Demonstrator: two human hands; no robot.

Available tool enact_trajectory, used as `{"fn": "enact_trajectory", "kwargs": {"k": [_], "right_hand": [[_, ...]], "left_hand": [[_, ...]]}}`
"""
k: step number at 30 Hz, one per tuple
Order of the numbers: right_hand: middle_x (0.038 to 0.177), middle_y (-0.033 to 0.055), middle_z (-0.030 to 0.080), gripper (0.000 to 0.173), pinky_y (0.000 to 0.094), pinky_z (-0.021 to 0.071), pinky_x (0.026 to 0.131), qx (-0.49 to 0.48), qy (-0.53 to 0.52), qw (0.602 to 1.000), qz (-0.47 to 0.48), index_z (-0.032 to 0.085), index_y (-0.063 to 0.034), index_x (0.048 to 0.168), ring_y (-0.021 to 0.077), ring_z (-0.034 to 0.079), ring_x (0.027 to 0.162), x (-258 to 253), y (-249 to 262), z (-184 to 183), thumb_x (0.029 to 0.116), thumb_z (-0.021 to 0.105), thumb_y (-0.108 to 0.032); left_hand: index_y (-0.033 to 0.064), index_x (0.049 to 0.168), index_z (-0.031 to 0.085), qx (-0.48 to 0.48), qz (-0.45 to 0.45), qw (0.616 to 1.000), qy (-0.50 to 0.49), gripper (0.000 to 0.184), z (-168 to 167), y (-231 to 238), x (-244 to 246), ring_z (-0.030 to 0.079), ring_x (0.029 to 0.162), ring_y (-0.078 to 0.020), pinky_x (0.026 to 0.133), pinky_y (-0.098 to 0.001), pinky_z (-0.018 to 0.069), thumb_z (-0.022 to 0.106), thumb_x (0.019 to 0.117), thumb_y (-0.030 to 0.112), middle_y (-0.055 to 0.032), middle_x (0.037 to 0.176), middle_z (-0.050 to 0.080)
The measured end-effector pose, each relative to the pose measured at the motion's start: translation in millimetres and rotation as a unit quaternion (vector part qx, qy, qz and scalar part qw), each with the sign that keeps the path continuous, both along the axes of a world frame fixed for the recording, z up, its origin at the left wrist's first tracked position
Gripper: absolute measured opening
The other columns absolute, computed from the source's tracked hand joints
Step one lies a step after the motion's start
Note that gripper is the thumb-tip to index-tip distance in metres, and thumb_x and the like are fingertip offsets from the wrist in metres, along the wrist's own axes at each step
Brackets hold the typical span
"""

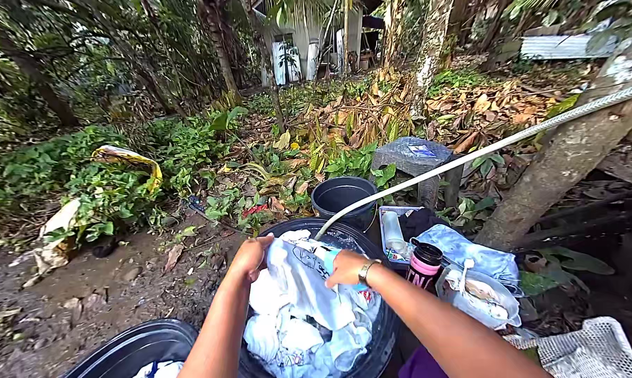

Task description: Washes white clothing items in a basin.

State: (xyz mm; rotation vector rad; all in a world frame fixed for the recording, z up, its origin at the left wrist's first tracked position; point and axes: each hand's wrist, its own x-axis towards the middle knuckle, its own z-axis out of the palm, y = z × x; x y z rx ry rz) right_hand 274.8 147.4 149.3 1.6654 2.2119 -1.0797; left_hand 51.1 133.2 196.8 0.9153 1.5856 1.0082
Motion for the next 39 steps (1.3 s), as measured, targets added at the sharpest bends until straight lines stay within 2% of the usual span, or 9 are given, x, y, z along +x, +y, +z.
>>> {"fn": "enact_trajectory", "kwargs": {"k": [5,10,14,18,22,26,30,33,39], "right_hand": [[0.14,0.0356,0.051,0.069,0.0684,0.042,0.103,-0.019,-0.045,0.999,0.019,0.065,0.0125,0.118,0.0489,0.054,0.128,-30,-33,-8,0.091,0.074,-0.051],[0.144,0.0281,0.052,0.042,0.0666,0.0415,0.105,0.037,-0.002,0.999,-0.027,0.07,0.0027,0.119,0.0443,0.055,0.128,-28,-18,-14,0.1005,0.061,-0.034],[0.112,0.029,0.068,0.035,0.0652,0.0469,0.095,0.056,0.001,0.998,0.041,0.072,0.0061,0.105,0.0445,0.063,0.111,1,10,3,0.0978,0.069,-0.028],[0.116,0.0277,0.067,0.03,0.0645,0.0463,0.096,0.087,-0.045,0.995,0.035,0.072,0.006,0.105,0.0434,0.062,0.114,22,21,25,0.096,0.07,-0.023],[0.112,0.0254,0.068,0.028,0.0626,0.048,0.092,0.083,-0.079,0.993,0.007,0.072,0.0044,0.102,0.0409,0.064,0.111,34,28,32,0.0949,0.07,-0.022],[0.12,0.0259,0.065,0.028,0.062,0.047,0.095,0.11,-0.048,0.992,-0.034,0.073,0.0029,0.105,0.0409,0.062,0.115,36,36,26,0.0965,0.068,-0.024],[0.15,0.0313,0.046,0.041,0.0667,0.035,0.111,0.112,-0.077,0.991,-0.009,0.068,0.0032,0.124,0.047,0.05,0.134,10,32,-6,0.0978,0.067,-0.028],[0.149,0.0379,0.043,0.059,0.0727,0.0303,0.111,0.033,-0.094,0.994,0.035,0.062,0.0147,0.125,0.053,0.045,0.137,-11,10,-29,0.0916,0.077,-0.031],[0.15,0.0418,0.039,0.072,0.0764,0.0247,0.113,-0.045,-0.071,0.996,0.029,0.058,0.0167,0.13,0.0563,0.039,0.141,-38,-41,-86,0.088,0.08,-0.037]], "left_hand": [[-0.0009,0.107,0.059,0.054,0.032,0.989,-0.137,0.029,60,-11,26,0.068,0.064,-0.0168,0.06,-0.0311,0.0593,0.038,0.1117,0.019,-0.0103,0.079,0.068],[0.001,0.104,0.058,0.125,0.014,0.974,-0.19,0.029,85,-27,24,0.07,0.064,-0.0157,0.061,-0.0295,0.0612,0.034,0.1122,0.015,-0.0098,0.077,0.069],[0.0096,0.136,0.046,0.182,-0.113,0.947,-0.24,0.052,58,-30,-24,0.073,0.094,-0.022,0.074,-0.0398,0.0628,0.009,0.1125,0.037,-0.0093,0.117,0.069],[0.014,0.151,0.03,0.156,-0.184,0.942,-0.235,0.06,18,-34,-63,0.074,0.099,-0.0231,0.073,-0.0401,0.0652,0.02,0.1078,0.054,-0.0092,0.13,0.067],[0.0089,0.146,0.037,0.083,-0.229,0.962,-0.126,0.079,1,-37,-85,0.075,0.092,-0.0182,0.071,-0.0341,0.0644,0.018,0.1003,0.071,-0.0074,0.117,0.072],[0.0131,0.132,0.061,0.115,-0.2,0.948,-0.219,0.086,-28,-38,-101,0.076,0.091,-0.0165,0.076,-0.0329,0.0646,0.054,0.0829,0.084,-0.0064,0.107,0.077],[0.0089,0.132,0.055,-0.019,0.036,0.973,-0.227,0.082,-83,-35,-64,0.07,0.094,-0.022,0.08,-0.0463,0.0586,0.009,0.1029,0.07,-0.011,0.106,0.071],[0.0087,0.139,0.051,-0.094,-0.031,0.979,-0.176,0.084,-89,-31,-44,0.069,0.1,-0.0227,0.084,-0.0454,0.0575,0.005,0.103,0.069,-0.012,0.114,0.069],[0.0084,0.134,0.051,0.043,-0.048,0.94,-0.335,0.085,-42,-39,-27,0.074,0.098,-0.0197,0.082,-0.0402,0.0629,0.013,0.0989,0.076,-0.0091,0.109,0.074]]}}
